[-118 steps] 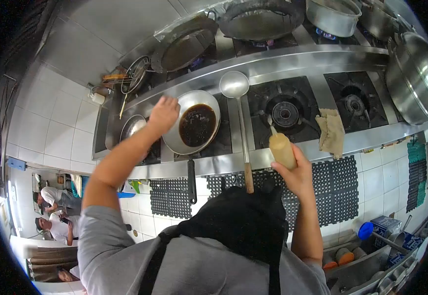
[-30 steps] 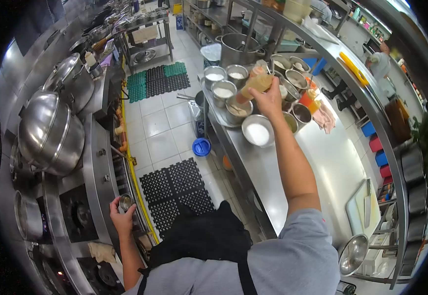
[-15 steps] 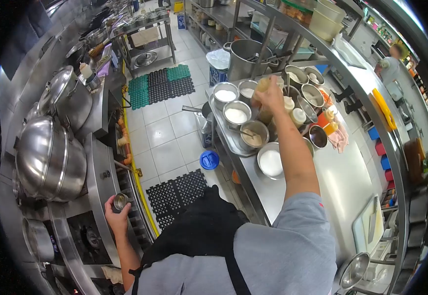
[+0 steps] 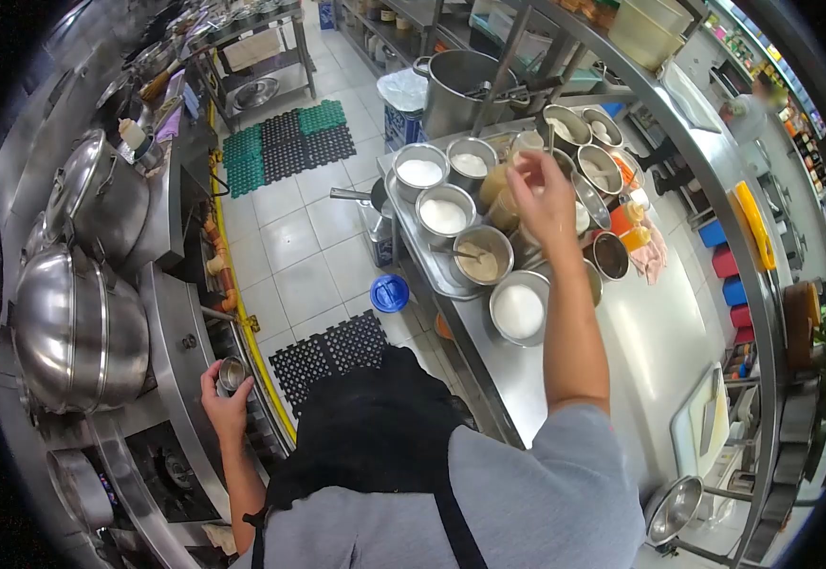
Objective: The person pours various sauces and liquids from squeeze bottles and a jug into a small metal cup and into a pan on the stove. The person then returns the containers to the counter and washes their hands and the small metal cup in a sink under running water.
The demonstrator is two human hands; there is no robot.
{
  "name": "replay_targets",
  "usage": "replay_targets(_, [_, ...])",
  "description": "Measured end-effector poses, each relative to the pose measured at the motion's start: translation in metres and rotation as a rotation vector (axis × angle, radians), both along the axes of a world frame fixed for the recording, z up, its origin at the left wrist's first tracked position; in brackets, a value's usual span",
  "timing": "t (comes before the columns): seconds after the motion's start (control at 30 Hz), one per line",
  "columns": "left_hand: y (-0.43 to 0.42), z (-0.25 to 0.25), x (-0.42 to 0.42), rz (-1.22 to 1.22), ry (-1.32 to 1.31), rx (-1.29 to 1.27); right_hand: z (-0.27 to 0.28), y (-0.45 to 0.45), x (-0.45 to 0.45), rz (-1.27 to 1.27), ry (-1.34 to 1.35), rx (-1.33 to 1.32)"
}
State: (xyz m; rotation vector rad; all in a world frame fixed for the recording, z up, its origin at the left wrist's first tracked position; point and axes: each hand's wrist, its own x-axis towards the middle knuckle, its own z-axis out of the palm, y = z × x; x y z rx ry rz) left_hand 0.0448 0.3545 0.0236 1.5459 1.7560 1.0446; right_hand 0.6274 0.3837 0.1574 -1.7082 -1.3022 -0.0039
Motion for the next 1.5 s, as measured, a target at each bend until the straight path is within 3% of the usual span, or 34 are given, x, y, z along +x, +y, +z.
replay_targets(0.13, [0.015,-0.01,0.007,-0.147,0.106,0.211,-0.077,-0.071,-0.072,0.083,0.269,-0.081])
replay_targets(0.23, [0.021,0.017,0.022,-0.274,0.116,0.304,-0.114,-0.139,-0.157,0.152,0.499,-0.371])
replay_targets(0.33, [0.022,0.024,0.015,-0.417,0.094,0.334,-0.146,-0.206,-0.216,0.138,0.498,-0.467])
replay_targets(0.5, [0.005,0.024,0.01,-0.559,0.087,0.345,-0.128,-0.29,-0.258,0.027,0.44,-0.562])
replay_targets(0.63, [-0.014,0.032,0.006,-0.53,0.075,0.379,-0.133,-0.327,-0.26,-0.089,0.462,-0.555])
replay_targets(0.7, [-0.033,0.032,-0.005,-0.501,0.06,0.418,-0.131,-0.335,-0.266,-0.013,0.461,-0.591])
replay_targets(0.77, [-0.057,0.028,-0.023,-0.428,0.06,0.387,-0.139,-0.332,-0.266,0.142,0.27,-0.668])
replay_targets(0.83, [-0.086,0.028,-0.048,-0.328,0.049,0.389,-0.144,-0.321,-0.27,0.257,0.373,-0.737])
replay_targets(0.9, [-0.126,0.026,-0.076,-0.195,0.068,0.379,-0.132,-0.307,-0.287,0.455,0.353,-0.752])
replay_targets(1.0, [-0.252,0.028,-0.122,0.104,0.117,0.355,-0.146,-0.288,-0.288,0.787,0.306,-0.811])
replay_targets(1.07, [-0.328,0.034,-0.131,0.268,0.181,0.323,-0.16,-0.274,-0.294,0.989,0.356,-0.82])
replay_targets(1.1, [-0.372,0.036,-0.132,0.353,0.187,0.3,-0.146,-0.276,-0.31,1.0,0.329,-0.907])
replay_targets(1.2, [-0.502,0.037,-0.123,0.572,0.203,0.189,-0.174,-0.269,-0.331,1.243,0.162,-0.833])
replay_targets(1.3, [-0.618,0.048,-0.112,0.749,0.201,0.099,-0.167,-0.296,-0.393,1.309,0.081,-0.798])
replay_targets(1.37, [-0.683,0.054,-0.105,0.889,0.22,0.063,-0.175,-0.32,-0.437,1.432,0.194,-0.86])
replay_targets(1.43, [-0.744,0.065,-0.098,1.031,0.233,0.046,-0.165,-0.364,-0.483,1.573,-0.008,-0.849])
replay_targets(1.5, [-0.805,0.077,-0.091,1.148,0.263,0.092,-0.159,-0.421,-0.525,1.694,-0.015,-0.887])
